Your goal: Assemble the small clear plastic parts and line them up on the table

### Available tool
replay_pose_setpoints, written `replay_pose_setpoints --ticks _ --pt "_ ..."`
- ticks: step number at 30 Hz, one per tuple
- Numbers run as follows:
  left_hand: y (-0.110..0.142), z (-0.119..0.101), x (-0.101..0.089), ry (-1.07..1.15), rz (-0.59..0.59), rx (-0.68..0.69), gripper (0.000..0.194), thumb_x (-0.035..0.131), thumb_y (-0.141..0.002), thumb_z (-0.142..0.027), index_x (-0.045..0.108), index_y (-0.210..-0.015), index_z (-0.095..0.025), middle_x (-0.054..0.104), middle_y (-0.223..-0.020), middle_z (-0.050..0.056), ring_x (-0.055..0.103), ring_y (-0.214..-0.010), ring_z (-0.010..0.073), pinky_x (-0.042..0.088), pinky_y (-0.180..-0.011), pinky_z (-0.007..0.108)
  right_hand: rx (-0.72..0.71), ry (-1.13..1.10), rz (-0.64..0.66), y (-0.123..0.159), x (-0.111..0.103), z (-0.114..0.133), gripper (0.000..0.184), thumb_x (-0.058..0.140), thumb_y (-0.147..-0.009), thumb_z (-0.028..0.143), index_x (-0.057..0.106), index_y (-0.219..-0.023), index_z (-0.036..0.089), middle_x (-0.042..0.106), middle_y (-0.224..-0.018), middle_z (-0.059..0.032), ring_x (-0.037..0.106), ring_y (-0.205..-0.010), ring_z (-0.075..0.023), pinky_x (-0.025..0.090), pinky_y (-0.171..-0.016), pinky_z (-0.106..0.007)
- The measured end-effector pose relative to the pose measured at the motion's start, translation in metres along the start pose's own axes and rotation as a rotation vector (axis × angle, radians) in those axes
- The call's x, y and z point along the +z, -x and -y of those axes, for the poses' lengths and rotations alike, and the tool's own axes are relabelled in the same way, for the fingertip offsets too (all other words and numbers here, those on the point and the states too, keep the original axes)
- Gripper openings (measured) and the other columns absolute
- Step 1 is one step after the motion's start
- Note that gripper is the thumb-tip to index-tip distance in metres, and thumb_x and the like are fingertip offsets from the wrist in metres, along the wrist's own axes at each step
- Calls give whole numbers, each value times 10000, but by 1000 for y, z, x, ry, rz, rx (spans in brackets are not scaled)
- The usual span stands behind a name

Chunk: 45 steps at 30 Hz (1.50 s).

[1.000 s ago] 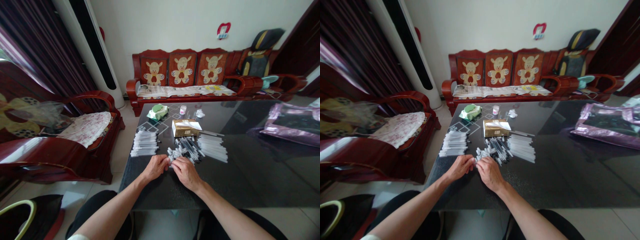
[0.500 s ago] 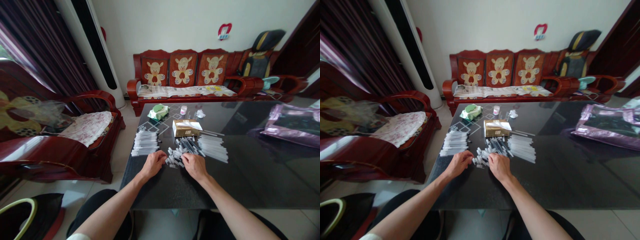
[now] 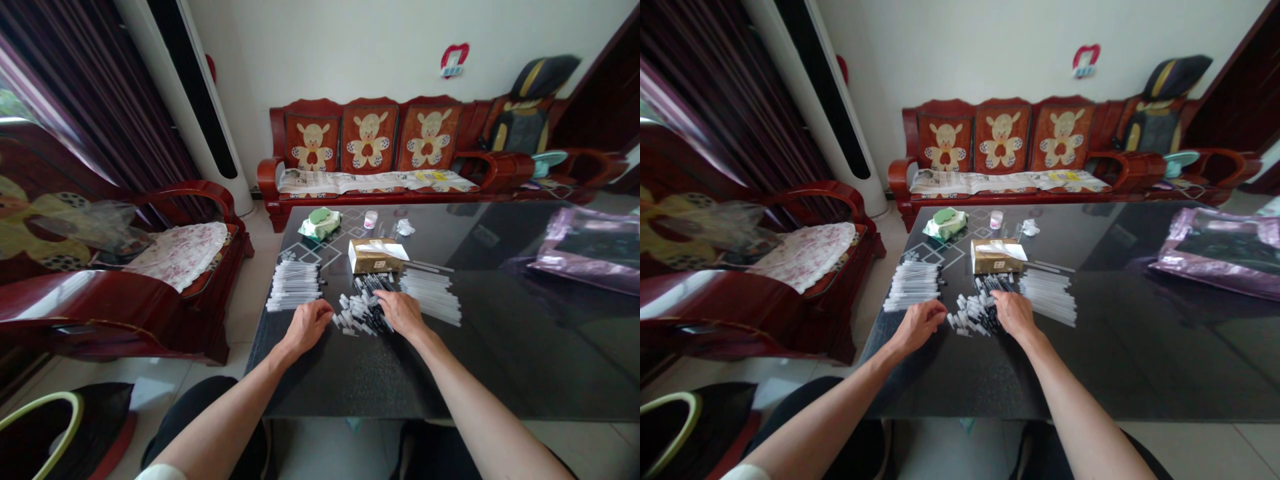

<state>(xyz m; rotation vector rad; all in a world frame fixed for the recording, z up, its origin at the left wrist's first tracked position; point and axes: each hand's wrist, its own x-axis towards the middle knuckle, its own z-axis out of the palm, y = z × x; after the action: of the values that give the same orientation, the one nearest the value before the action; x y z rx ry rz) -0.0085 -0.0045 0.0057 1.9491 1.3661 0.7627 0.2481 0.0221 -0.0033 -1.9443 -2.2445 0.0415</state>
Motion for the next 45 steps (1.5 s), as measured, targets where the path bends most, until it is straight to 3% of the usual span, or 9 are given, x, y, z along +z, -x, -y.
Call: replay_pose_setpoints --ticks 10,17,30,35,40,45 --pt "5 1 2 19 25 30 175 502 -838 -232 666 -846 -171 604 -570 -21 563 -524 122 380 -577 214 -44 74 100 -5 5 8 304 447 -922 241 608 -1180 252 736 -902 -94 690 -850 -235 417 -692 -289" --pt "4 1 3 10 33 32 183 506 -840 -244 672 -850 -169 612 -571 -15 566 -533 129 389 -588 220 -22 7 68 -9 9 4 217 525 -892 279 578 -1095 225 726 -958 -74 676 -863 -220 376 -684 -273" --pt "5 1 3 2 34 23 182 509 -833 -251 671 -835 -169 617 -572 -11 573 -542 134 393 -599 225 0 -20 50 -10 5 5 146 540 -869 330 634 -914 228 728 -879 -42 664 -809 -197 317 -617 -257" --pt "6 0 5 1 57 35 180 516 -831 -233 677 -887 -172 642 -625 0 590 -592 142 409 -625 229 79 -118 -21 -9 4 16 186 519 -876 358 648 -915 229 727 -824 -26 663 -773 -182 322 -595 -251" --pt "6 0 11 -49 76 94 200 541 -821 -210 695 -947 -187 691 -842 38 617 -751 164 431 -695 237 70 -166 -41 -8 14 27 227 513 -880 346 652 -1004 218 728 -830 -33 662 -767 -177 350 -607 -246" --pt "6 6 15 -90 85 135 220 546 -821 -186 700 -978 -189 670 -893 52 613 -801 172 445 -745 252 55 -207 -85 -9 14 25 243 510 -871 285 651 -1058 220 730 -819 -32 667 -772 -179 384 -650 -246"
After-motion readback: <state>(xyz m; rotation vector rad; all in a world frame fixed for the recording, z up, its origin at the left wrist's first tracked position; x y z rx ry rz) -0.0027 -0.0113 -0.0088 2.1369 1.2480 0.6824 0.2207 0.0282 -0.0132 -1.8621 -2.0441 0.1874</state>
